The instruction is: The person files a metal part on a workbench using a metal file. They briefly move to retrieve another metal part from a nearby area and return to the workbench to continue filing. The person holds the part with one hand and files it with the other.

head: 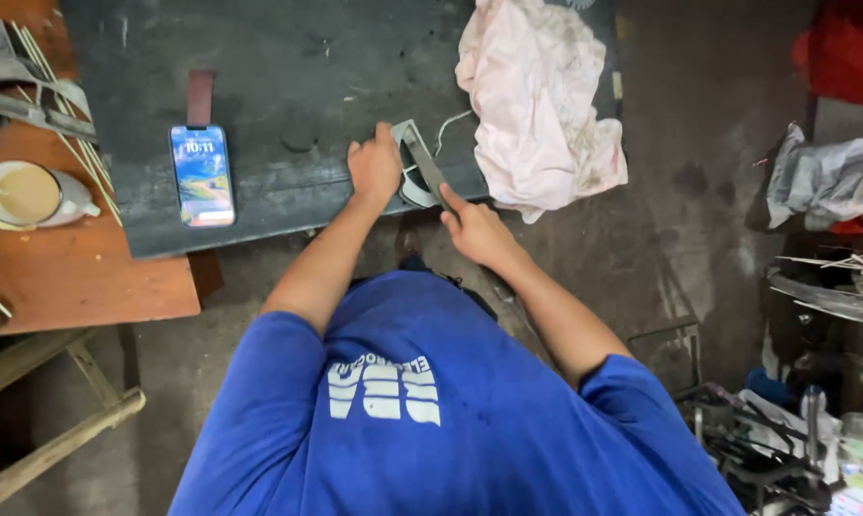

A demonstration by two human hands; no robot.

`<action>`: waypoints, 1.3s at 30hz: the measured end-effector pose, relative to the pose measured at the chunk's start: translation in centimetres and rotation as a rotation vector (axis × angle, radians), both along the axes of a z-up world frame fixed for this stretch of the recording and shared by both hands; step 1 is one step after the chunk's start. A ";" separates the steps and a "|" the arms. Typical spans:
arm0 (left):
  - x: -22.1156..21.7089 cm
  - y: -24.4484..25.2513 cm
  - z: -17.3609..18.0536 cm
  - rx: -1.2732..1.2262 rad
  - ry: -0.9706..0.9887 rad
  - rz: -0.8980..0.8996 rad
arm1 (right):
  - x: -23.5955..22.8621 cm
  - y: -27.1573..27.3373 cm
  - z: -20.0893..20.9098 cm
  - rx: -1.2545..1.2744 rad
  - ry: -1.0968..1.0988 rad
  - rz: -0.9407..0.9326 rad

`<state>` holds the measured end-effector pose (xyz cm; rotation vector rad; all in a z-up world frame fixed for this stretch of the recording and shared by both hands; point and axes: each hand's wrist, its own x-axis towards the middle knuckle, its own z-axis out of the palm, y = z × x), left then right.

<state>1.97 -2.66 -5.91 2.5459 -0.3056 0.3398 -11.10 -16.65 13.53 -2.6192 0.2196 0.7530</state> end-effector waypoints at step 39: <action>-2.3 7.9 10.5 -0.128 0.124 -0.190 | -5.2 -4.3 -0.7 0.473 -0.215 -0.263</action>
